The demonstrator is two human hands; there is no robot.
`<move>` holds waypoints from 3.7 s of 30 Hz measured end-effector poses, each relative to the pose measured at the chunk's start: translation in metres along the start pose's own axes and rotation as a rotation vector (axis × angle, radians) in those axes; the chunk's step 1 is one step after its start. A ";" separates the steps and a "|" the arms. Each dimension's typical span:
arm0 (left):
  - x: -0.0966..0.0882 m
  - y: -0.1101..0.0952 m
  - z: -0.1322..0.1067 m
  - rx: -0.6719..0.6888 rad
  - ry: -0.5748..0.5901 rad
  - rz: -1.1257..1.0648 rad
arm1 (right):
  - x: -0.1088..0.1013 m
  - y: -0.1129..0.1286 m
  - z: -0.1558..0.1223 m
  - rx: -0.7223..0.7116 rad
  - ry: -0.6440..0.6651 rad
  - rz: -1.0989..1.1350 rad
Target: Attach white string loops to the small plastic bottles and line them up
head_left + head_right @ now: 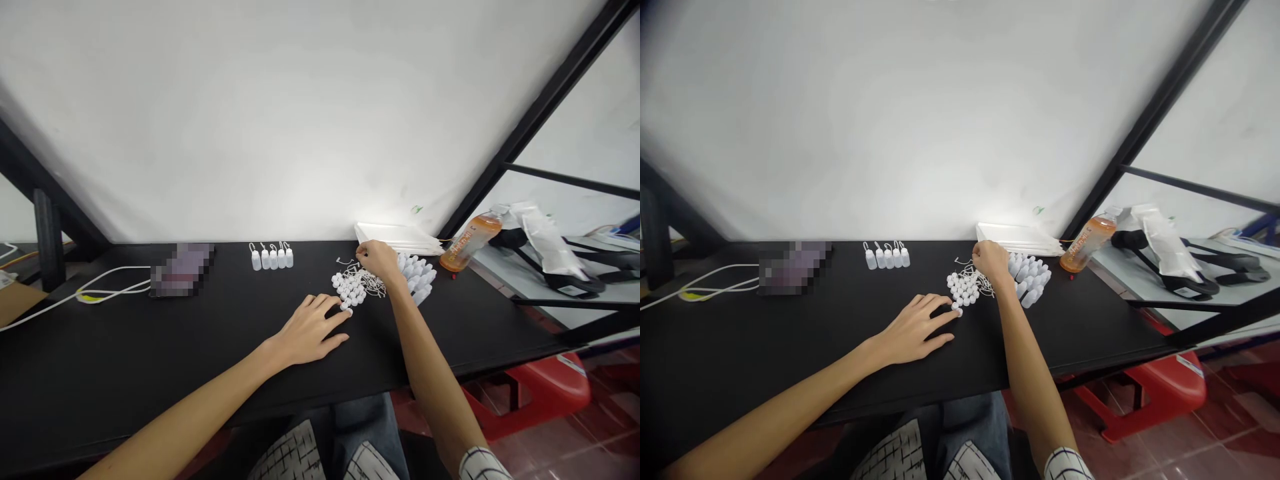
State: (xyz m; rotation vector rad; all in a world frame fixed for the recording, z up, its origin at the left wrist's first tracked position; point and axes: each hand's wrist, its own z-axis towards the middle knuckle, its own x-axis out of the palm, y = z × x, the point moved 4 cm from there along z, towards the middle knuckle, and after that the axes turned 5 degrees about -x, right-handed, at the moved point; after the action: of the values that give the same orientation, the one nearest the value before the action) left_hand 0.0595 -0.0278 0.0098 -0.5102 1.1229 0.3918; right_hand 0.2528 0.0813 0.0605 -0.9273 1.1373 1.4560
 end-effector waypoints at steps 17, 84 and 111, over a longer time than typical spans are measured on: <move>0.000 0.006 0.001 -0.072 -0.048 0.038 | -0.011 -0.063 0.004 0.269 -0.043 -0.044; -0.016 0.077 0.002 -0.693 -0.083 -0.481 | 0.030 0.080 -0.025 -0.411 0.417 0.983; -0.022 0.065 0.001 -0.675 -0.009 -0.288 | 0.028 0.080 -0.028 -0.396 0.375 0.952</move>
State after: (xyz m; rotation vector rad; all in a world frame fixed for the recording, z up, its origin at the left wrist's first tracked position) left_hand 0.0167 0.0254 0.0177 -1.2462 0.8731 0.5170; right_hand 0.1684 0.0588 0.0405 -0.9989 1.7378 2.4037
